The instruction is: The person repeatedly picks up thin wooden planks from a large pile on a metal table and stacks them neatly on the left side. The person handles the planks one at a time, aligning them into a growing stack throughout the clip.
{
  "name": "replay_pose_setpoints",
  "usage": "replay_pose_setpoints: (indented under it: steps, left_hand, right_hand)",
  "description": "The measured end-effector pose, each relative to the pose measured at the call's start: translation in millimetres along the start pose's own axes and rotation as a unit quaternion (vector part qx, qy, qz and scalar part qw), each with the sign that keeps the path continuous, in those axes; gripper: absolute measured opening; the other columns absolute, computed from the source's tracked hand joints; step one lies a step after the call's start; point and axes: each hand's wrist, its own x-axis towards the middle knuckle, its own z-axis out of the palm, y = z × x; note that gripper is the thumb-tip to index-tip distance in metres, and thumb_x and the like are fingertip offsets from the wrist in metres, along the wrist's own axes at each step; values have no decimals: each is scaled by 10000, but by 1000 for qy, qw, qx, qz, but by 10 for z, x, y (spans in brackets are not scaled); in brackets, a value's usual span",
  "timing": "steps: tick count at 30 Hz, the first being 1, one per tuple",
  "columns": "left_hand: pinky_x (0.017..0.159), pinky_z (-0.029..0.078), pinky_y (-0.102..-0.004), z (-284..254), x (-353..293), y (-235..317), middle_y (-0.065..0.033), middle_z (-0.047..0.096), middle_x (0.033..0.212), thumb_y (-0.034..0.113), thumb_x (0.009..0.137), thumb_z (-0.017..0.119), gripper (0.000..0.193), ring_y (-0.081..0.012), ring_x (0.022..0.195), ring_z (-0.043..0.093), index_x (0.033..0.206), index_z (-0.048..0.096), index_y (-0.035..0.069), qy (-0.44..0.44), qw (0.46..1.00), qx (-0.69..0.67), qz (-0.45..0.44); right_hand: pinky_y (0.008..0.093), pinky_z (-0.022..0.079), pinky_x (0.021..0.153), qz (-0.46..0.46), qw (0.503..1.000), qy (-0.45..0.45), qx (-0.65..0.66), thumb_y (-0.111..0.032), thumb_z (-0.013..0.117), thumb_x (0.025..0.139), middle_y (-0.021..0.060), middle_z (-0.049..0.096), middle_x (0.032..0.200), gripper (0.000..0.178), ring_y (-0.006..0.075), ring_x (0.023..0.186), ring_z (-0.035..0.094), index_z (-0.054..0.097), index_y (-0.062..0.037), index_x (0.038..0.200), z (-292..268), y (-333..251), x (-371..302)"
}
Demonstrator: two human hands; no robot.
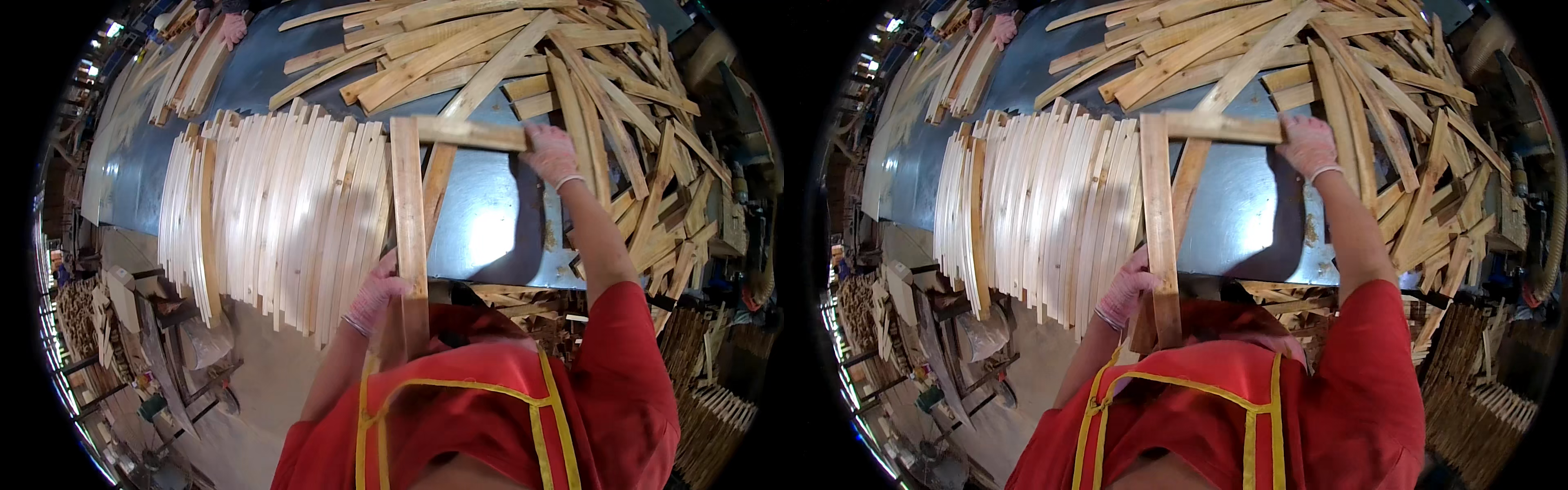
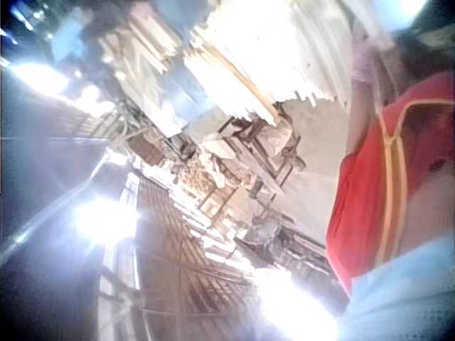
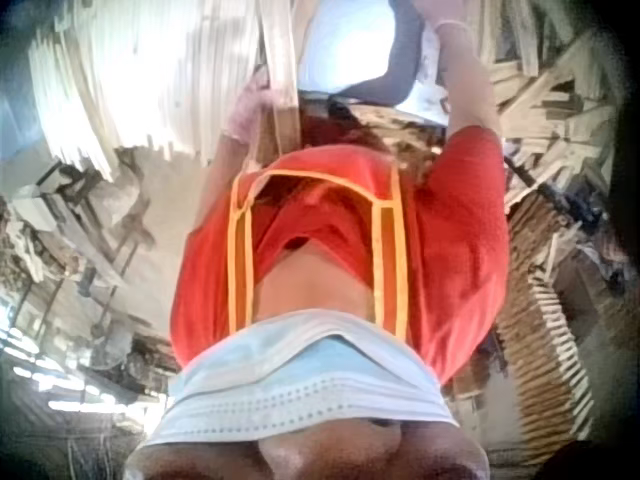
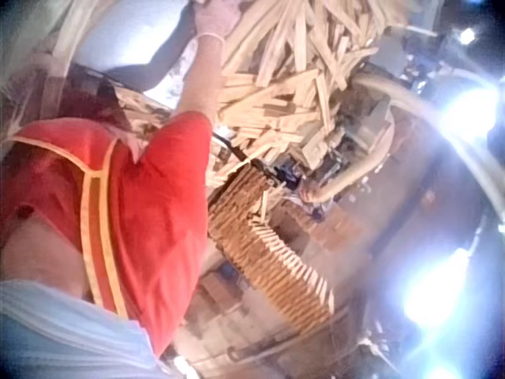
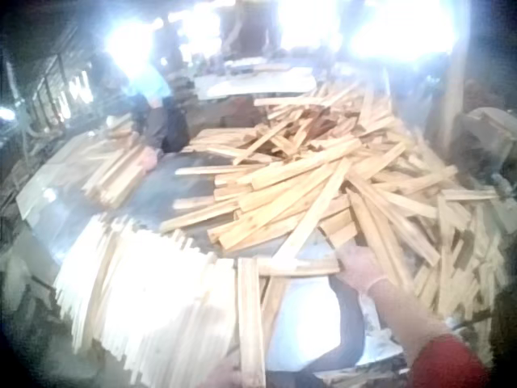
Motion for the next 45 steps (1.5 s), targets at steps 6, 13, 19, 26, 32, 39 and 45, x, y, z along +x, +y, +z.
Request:
replay_pose_setpoints:
  steps: [6, 13, 19, 26, 32, 39, 45]
  left_hand:
    - [963, 550, -302, -330, 100, -360, -122, 648, 1332, 34, 892, 729, 790, -223, 1155, 629, 1623, 430, 24, 115, 993, 28, 26]
    - [1209, 403, -490, 596, 160, -391, -261, 408, 1633, 516, 824, 838, 1112, -429, 1486, 442, 1662, 293, 28, 170, 771, 608, 82]
    - [1171, 399, -569, 803, 147, -587, -245, 344, 1670, 446, 818, 763, 992, -449, 1475, 444, 1643, 338, 94, 131, 686, 710, 87]
    - [1061, 518, -538, 222, -89, -386, -266, 476, 1534, 154, 846, 694, 828, -474, 1264, 604, 1615, 392, 105, 189, 785, 578, 117]
    - [1153, 413, -528, 265, -344, -132, -208, 523, 1416, 211, 817, 713, 768, -396, 1327, 518, 1511, 466, -6, 207, 574, 783, 120]
    - [1209, 316, -572, 170, 142, -122, -169, 492, 1456, 226, 727, 731, 782, -389, 1417, 428, 1451, 508, 35, 270, 529, 780, 196]
    - [1181, 339, -585, 167, 164, -131, -169, 522, 1396, 166, 750, 656, 649, -395, 1343, 473, 1383, 564, 61, 273, 524, 766, 252]
  right_hand:
    - [418, 484, 1083, 38, 960, 164, 226, -348, 814, 930, 145, 652, 1336, 710, 314, 1218, 629, 525, -88, 1524, -394, 119, -204]
    - [358, 580, 892, 207, 596, 100, 770, -362, 752, 1013, 108, 669, 1033, 453, 214, 946, 662, 620, -12, 1269, -734, -415, -977]
    - [378, 603, 687, 300, 549, -50, 779, -241, 708, 1007, 115, 672, 849, 255, 243, 719, 665, 637, -15, 1104, 171, -1013, -1611]
    - [446, 582, 760, 259, 691, -156, 656, -328, 659, 954, 185, 723, 903, 451, 311, 806, 712, 609, 16, 1241, 1026, -1974, -1565]
    - [415, 534, 1004, 172, 760, -180, 600, -342, 676, 946, 256, 734, 1177, 680, 374, 1088, 684, 515, 21, 1498, 523, -2492, -1396]
    - [428, 530, 1014, 129, 745, -200, 623, -317, 665, 958, 220, 719, 1192, 631, 342, 1092, 691, 522, 12, 1477, -250, -1812, -998]
    - [460, 513, 1015, 49, 923, 278, 260, -394, 648, 1010, 239, 691, 1229, 600, 328, 1144, 673, 513, 27, 1416, -1961, 326, 1294]
